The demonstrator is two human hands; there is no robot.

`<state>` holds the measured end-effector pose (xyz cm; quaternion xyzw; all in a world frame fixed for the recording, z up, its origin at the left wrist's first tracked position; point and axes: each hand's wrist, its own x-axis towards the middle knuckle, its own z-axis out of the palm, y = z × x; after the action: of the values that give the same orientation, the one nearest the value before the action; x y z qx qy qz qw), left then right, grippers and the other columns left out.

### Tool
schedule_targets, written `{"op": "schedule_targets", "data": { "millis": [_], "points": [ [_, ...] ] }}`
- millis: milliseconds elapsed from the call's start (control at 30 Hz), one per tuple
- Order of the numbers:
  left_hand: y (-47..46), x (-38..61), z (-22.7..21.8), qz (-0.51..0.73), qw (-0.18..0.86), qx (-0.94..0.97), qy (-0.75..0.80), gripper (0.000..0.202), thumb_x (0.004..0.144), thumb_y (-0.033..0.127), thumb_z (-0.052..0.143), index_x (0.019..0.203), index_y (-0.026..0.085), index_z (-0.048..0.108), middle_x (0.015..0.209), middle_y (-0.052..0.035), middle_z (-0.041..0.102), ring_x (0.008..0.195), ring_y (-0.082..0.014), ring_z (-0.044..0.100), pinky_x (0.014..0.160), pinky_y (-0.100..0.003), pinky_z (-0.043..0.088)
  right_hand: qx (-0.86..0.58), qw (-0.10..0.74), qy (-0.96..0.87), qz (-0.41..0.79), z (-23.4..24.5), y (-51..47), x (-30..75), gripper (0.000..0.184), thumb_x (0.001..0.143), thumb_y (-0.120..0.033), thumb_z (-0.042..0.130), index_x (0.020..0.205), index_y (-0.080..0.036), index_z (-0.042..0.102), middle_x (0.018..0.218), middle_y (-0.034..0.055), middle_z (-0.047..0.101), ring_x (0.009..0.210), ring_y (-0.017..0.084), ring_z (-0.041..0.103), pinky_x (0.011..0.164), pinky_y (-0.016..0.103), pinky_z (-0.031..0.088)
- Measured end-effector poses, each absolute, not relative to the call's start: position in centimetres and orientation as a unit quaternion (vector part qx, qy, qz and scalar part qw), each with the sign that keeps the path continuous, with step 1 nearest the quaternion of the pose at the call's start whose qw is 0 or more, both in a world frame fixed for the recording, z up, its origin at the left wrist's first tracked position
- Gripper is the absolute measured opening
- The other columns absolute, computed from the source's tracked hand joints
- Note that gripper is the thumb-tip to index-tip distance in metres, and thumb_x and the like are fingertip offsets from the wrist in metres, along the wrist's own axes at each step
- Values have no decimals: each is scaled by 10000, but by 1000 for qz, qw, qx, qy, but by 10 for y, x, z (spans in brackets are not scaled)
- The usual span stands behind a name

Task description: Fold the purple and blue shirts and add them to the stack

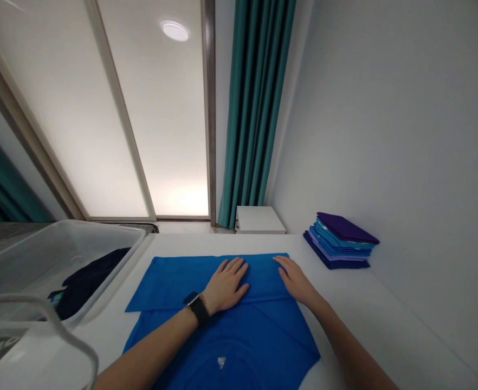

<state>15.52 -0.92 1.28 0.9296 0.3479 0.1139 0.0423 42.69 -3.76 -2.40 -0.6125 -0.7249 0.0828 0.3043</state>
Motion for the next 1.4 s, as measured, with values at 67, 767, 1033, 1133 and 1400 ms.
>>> {"op": "schedule_targets", "data": {
  "millis": [67, 767, 1033, 1133, 1400],
  "points": [
    [-19, 183, 19, 136, 38, 944, 298, 441, 934, 396, 492, 1342, 229, 488, 1388, -85, 520, 1283, -253, 444, 1080, -425, 305, -622, 364, -688, 84, -28, -44, 443, 430, 901, -292, 333, 1201, -185, 621, 1231, 117, 629, 1175, 228, 553, 1049, 429, 391],
    [-34, 314, 18, 105, 35, 982, 155, 149, 910, 153, 489, 910, 193, 632, 936, -69, 648, 929, -220, 606, 767, -327, 480, -708, 501, -488, 101, -31, -58, 480, 414, 787, -376, 368, 989, -160, 657, 745, 49, 658, 657, 200, 577, 655, 310, 442],
    [14, 298, 53, 186, 193, 930, 251, 177, 870, 259, 535, 828, 150, 667, 791, -39, 679, 725, -159, 614, 669, -254, 458, -703, 489, -498, 138, -27, -59, 474, 395, 812, -375, 376, 1014, -172, 648, 774, 47, 671, 600, 184, 544, 604, 299, 419],
    [37, 287, 70, 218, 242, 908, 263, 148, 802, 278, 617, 817, 146, 682, 717, -12, 655, 667, -148, 592, 616, -243, 439, -684, 499, -505, 168, -27, -56, 469, 401, 798, -353, 376, 1036, -166, 639, 758, 42, 672, 599, 178, 529, 595, 291, 408],
    [59, 285, 98, 267, 258, 892, 256, 157, 789, 178, 563, 890, 147, 678, 736, 1, 641, 694, -139, 575, 656, -243, 444, -634, 516, -486, 308, -12, -34, 458, 484, 797, -354, 389, 1208, -146, 538, 872, 62, 718, 641, 157, 550, 627, 276, 434]
  ]
}}
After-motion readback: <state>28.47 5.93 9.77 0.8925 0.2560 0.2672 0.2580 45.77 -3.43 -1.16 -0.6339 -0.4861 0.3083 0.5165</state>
